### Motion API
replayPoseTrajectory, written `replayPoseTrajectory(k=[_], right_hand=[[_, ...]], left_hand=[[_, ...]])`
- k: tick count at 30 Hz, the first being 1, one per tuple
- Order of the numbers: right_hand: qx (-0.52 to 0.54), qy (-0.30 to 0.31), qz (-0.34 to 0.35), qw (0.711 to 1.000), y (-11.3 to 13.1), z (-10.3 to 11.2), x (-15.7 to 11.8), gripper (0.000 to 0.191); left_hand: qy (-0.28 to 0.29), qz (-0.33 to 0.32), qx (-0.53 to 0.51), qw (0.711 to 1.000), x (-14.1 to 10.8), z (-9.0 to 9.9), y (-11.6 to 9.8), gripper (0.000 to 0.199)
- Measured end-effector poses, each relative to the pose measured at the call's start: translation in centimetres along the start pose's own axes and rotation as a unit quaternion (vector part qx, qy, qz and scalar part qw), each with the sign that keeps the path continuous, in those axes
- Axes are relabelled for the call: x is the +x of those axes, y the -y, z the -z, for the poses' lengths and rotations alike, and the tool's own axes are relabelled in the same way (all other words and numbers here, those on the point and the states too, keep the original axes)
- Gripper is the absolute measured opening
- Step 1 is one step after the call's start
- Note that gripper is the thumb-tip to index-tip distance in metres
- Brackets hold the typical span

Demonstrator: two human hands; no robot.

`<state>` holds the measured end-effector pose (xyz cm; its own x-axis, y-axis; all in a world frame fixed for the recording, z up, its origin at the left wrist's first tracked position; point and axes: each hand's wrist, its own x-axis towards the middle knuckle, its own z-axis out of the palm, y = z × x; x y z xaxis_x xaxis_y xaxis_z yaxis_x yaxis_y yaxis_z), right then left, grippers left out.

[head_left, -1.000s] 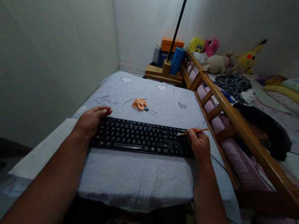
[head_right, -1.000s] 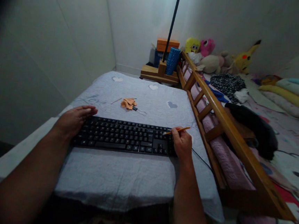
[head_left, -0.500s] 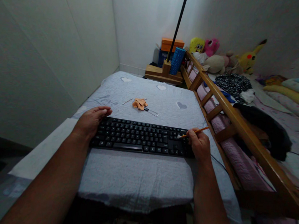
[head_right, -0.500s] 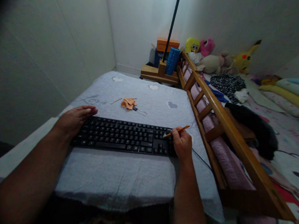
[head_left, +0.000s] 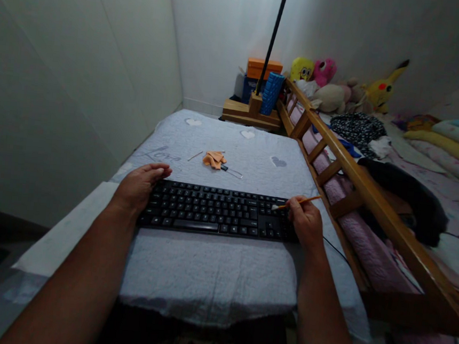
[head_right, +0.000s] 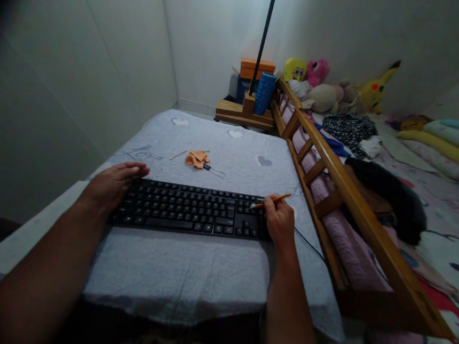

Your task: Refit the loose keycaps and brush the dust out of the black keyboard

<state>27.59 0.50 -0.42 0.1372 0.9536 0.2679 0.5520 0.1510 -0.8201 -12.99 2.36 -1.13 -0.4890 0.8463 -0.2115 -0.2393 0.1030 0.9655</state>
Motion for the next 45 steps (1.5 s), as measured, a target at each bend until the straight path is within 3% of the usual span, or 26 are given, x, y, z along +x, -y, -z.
replayPoseTrajectory(k=[6, 12, 15, 18, 23, 31, 38, 45], right_hand=[[0.046, -0.003, -0.031, 0.998, -0.33, 0.12, -0.14, 0.030], [0.105, 0.031, -0.053, 0.993, 0.05, 0.22, -0.17, 0.028], [0.138, 0.012, -0.044, 0.989, -0.13, 0.16, -0.13, 0.027], [0.113, -0.016, -0.022, 0.993, -0.21, 0.11, -0.07, 0.028], [0.031, -0.010, -0.001, 0.999, -0.04, 0.26, -0.06, 0.030], [0.107, 0.040, -0.052, 0.992, -0.25, 0.24, -0.18, 0.027], [0.081, -0.021, -0.024, 0.996, -0.32, 0.25, 0.00, 0.027], [0.083, 0.060, -0.044, 0.994, 0.25, 0.41, -0.09, 0.023]], left_hand=[[0.001, -0.009, 0.004, 1.000, -0.02, 0.00, 0.08, 0.010], [-0.001, -0.010, 0.007, 1.000, -0.05, 0.04, 0.14, 0.009], [0.000, -0.014, 0.009, 1.000, -0.03, 0.03, 0.14, 0.009], [-0.003, -0.008, 0.000, 1.000, 0.03, 0.01, 0.13, 0.009], [0.002, -0.005, -0.003, 1.000, 0.22, 0.13, 0.27, 0.009], [0.002, -0.009, 0.007, 1.000, 0.15, 0.24, 0.21, 0.009], [-0.001, -0.009, 0.004, 1.000, 0.11, 0.15, 0.20, 0.009], [0.007, -0.010, 0.002, 1.000, 0.24, 0.26, 0.33, 0.009]])
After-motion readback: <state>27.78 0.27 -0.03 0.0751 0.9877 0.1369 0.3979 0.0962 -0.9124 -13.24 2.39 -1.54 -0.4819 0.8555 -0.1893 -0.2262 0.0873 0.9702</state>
